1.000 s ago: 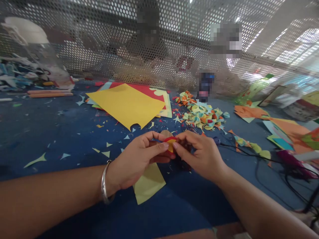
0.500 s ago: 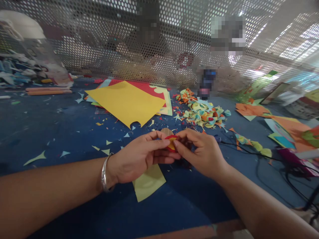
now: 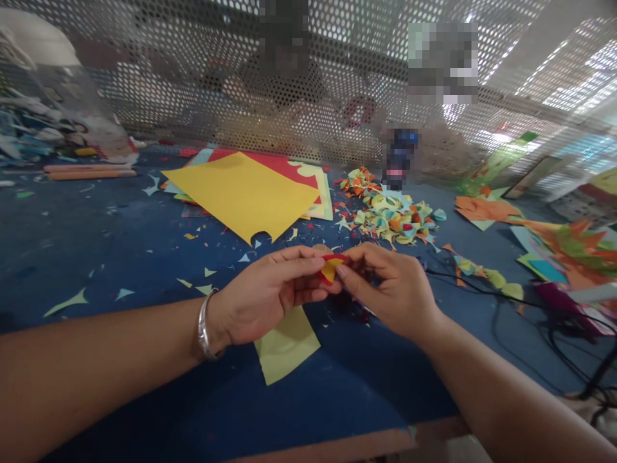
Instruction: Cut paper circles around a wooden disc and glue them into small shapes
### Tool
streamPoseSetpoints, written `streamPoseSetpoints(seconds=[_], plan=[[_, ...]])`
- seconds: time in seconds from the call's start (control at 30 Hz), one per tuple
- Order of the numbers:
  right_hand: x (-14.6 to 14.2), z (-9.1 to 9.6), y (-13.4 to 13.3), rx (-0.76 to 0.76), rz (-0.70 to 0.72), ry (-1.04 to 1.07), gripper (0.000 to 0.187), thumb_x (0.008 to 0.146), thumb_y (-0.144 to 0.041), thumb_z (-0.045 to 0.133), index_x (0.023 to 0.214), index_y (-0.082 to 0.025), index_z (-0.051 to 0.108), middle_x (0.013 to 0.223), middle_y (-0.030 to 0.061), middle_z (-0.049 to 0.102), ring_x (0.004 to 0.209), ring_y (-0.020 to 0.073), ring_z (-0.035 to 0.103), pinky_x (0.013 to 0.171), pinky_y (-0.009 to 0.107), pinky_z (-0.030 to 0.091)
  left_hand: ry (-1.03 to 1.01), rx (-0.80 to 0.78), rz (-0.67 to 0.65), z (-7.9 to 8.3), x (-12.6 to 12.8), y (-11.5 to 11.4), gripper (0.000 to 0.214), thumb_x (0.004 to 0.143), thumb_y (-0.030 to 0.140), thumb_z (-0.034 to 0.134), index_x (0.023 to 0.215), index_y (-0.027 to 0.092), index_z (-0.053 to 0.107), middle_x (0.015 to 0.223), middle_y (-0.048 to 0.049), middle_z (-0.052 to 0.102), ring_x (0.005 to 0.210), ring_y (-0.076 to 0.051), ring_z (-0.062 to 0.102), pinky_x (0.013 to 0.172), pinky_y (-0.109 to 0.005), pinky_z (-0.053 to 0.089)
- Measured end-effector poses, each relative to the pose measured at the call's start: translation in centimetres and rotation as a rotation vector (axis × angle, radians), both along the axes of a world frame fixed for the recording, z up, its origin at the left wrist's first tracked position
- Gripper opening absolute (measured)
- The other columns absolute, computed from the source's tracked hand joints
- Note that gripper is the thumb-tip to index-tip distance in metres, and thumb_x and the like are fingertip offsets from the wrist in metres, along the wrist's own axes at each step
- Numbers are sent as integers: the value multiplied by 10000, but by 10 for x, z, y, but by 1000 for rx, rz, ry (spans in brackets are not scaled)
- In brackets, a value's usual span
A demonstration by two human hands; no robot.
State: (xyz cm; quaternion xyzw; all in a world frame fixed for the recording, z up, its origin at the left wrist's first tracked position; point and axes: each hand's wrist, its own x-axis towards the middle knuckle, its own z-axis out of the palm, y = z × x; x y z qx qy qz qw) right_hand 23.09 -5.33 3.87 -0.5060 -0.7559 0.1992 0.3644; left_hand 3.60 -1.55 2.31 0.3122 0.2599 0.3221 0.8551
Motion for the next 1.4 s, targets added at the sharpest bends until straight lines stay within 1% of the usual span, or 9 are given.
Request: streamPoseSetpoints(seconds=[0.13,0.23,0.37,0.6,0.8,0.93,1.1,1.2,1.4], plan=[[1,-1,0,37,-9,-43,105,925,-256,611,861,-183,652,720,-14,650,572,76,536,509,197,412,64,54,9,0,-1,0,86,865,172,699,950,159,706,898,-53,741,793,-134,717,698,-203,581],[0,-2,-1,35,-1,-39,114,927,-258,610,861,-175,652,718,-15,653,546,68,535,493,194,414,92,50,36,0,-1,-1,74,830,157,734,857,149,665,834,-35,731,742,-119,708,682,-196,569],[-1,-1,-1,34,8,-38,128,933,-267,605,866,-168,650,702,-18,658,502,58,520,477,196,411,128,24,42,-1,-1,-1,131,820,146,736,775,141,614,788,-30,725,720,-113,710,687,-193,566],[-1,-2,-1,74,-2,-123,134,934,-268,596,891,-167,673,706,-5,654,575,87,554,538,218,428,192,64,50,0,0,-3,193,775,185,803,773,141,615,741,-15,726,700,-105,708,655,-179,538],[-1,-4,0,120,3,-158,123,928,-246,601,898,-160,683,713,-4,650,569,85,526,549,216,421,261,68,45,-1,-2,-4,245,738,235,832,765,145,606,741,-16,725,706,-119,706,678,-215,536],[-1,-4,0,139,14,-170,108,922,-228,609,890,-156,682,714,-8,654,562,79,527,550,209,413,328,128,70,1,-2,-4,236,750,255,814,784,161,601,751,13,703,737,-109,693,677,-204,512],[-4,-3,0,166,19,-189,76,902,-185,619,863,-149,673,686,-20,635,536,67,511,532,199,391,357,188,137,5,0,-5,212,736,154,793,773,162,585,649,65,610,592,-39,580,565,-143,420],[-4,-3,0,175,22,-194,87,909,-190,608,872,-146,674,694,-16,639,545,69,517,539,201,393,349,230,149,5,0,-5,195,751,137,774,806,166,589,661,62,620,555,-32,544,527,-145,399],[-2,-3,0,160,50,-199,125,932,-227,598,897,-142,683,710,-6,643,569,79,522,558,207,405,298,436,176,3,0,0,178,769,141,743,883,163,609,764,34,669,670,-68,615,604,-180,459]])
